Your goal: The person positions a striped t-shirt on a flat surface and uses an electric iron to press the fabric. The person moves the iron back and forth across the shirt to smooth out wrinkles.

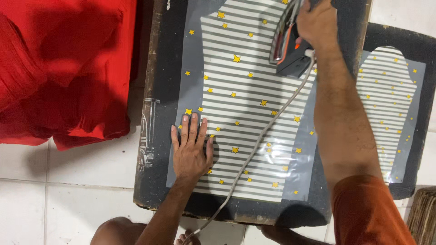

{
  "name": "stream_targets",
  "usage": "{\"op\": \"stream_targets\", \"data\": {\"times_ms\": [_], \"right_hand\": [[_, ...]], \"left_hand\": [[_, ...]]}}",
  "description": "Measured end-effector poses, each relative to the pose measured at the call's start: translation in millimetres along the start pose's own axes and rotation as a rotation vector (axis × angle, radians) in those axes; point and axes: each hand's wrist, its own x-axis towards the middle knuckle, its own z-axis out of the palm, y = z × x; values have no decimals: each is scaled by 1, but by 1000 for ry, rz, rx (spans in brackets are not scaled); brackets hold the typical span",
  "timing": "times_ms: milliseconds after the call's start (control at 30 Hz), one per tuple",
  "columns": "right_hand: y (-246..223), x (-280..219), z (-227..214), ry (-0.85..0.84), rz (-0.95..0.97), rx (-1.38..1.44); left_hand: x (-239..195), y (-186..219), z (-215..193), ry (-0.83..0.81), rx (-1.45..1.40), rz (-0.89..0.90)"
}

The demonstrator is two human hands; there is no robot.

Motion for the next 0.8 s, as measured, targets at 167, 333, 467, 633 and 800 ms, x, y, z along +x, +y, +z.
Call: {"op": "stream_targets", "data": {"times_ms": [167, 333, 467, 633, 800], "right_hand": [[-93, -16, -39, -23, 21, -35], [-202, -23, -123, -359, 373, 421], [-244, -35, -134, -364, 362, 359], [-297, -55, -158, -431, 322, 543], [-318, -72, -158, -429, 279, 351]], "left_hand": [[1, -1, -3, 31, -16, 6], [-4, -4, -4, 17, -106, 28], [-9, -7, -2, 106, -200, 34], [-12, -10, 1, 192, -274, 40], [-13, -11, 5, 107, -152, 27]]}}
